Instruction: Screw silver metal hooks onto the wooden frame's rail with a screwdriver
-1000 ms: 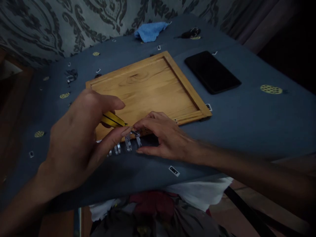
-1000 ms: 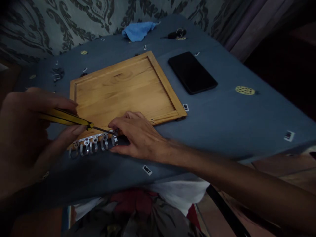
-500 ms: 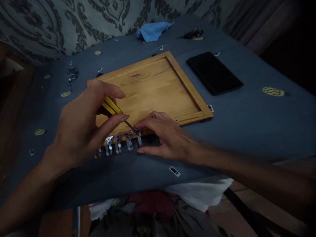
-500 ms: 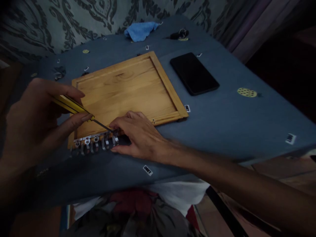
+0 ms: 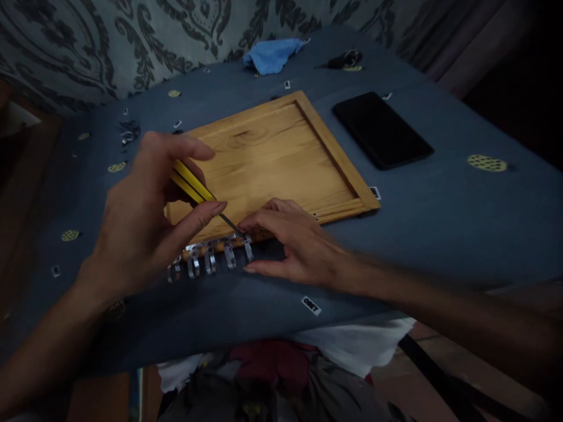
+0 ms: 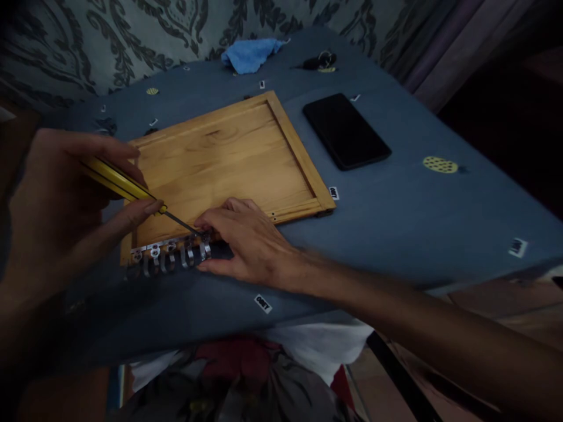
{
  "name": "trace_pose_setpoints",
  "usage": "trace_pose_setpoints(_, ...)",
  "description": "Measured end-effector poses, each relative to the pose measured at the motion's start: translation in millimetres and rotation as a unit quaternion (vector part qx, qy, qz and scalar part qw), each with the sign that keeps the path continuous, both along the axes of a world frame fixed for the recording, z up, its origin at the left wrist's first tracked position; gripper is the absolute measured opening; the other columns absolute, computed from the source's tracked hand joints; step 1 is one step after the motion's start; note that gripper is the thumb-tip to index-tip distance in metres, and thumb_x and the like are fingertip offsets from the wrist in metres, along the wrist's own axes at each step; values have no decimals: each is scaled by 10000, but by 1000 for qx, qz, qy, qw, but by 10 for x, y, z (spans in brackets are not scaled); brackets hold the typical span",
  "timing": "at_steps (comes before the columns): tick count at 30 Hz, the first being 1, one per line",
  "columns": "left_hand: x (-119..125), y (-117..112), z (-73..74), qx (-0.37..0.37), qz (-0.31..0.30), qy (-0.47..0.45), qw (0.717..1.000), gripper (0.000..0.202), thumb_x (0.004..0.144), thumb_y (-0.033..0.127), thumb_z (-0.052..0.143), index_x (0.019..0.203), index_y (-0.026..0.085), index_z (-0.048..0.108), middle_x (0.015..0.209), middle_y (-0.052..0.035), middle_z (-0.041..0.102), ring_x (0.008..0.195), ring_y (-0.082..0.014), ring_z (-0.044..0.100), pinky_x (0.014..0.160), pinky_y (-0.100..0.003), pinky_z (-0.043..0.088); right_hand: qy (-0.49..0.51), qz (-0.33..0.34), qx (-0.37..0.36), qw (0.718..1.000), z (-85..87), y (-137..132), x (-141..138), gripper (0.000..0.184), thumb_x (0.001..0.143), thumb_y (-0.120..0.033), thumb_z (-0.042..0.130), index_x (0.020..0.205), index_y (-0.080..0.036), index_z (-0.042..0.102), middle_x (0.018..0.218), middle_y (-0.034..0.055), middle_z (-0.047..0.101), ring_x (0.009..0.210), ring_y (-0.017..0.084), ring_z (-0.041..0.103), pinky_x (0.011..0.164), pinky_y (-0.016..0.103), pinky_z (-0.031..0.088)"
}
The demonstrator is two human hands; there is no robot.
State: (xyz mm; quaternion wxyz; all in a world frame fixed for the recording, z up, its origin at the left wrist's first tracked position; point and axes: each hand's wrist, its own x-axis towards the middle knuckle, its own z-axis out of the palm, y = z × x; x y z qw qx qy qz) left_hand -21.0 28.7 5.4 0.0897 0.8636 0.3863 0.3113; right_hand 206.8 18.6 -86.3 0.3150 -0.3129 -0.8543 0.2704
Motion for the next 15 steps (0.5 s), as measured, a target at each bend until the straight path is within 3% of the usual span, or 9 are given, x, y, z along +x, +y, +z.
trace_pose_setpoints(2,34,-38,-3,2,5,-34,999,576,822,192,776,1300,312,476,1202,-14,540,912,-155,652,709,-286,619,1,-2,-7,1000,1,1,0,474,813,-442,809,1164,-186,620,1065,77,668,988,247,567,833,358,429)
trace_pose_setpoints(5,108,-93,1,6,28,-72,997,534,833,204,779,1255,315,472,1320,4,493,916,-139,678,746,-315,648,0,-7,-7,1000,4,1,-5,484,799,-444,817,1161,-188,622,1059,73,667,989,250,567,827,353,427)
trace_pose_setpoints(11,168,-127,1,-31,25,-121,992,436,820,142,782,1142,271,519,1227,15,544,954,-153,707,857,-352,656,1,-2,3,1000,1,5,-6,471,809,-443,809,1150,-175,627,1024,68,675,963,243,569,821,355,428)
trace_pose_setpoints(15,149,-164,5,-54,15,-79,995,480,852,164,724,1251,327,514,1154,-10,604,995,-212,696,932,-439,621,7,2,0,1000,-15,6,-6,467,827,-455,790,1167,-185,617,1025,68,682,975,246,574,841,363,426)
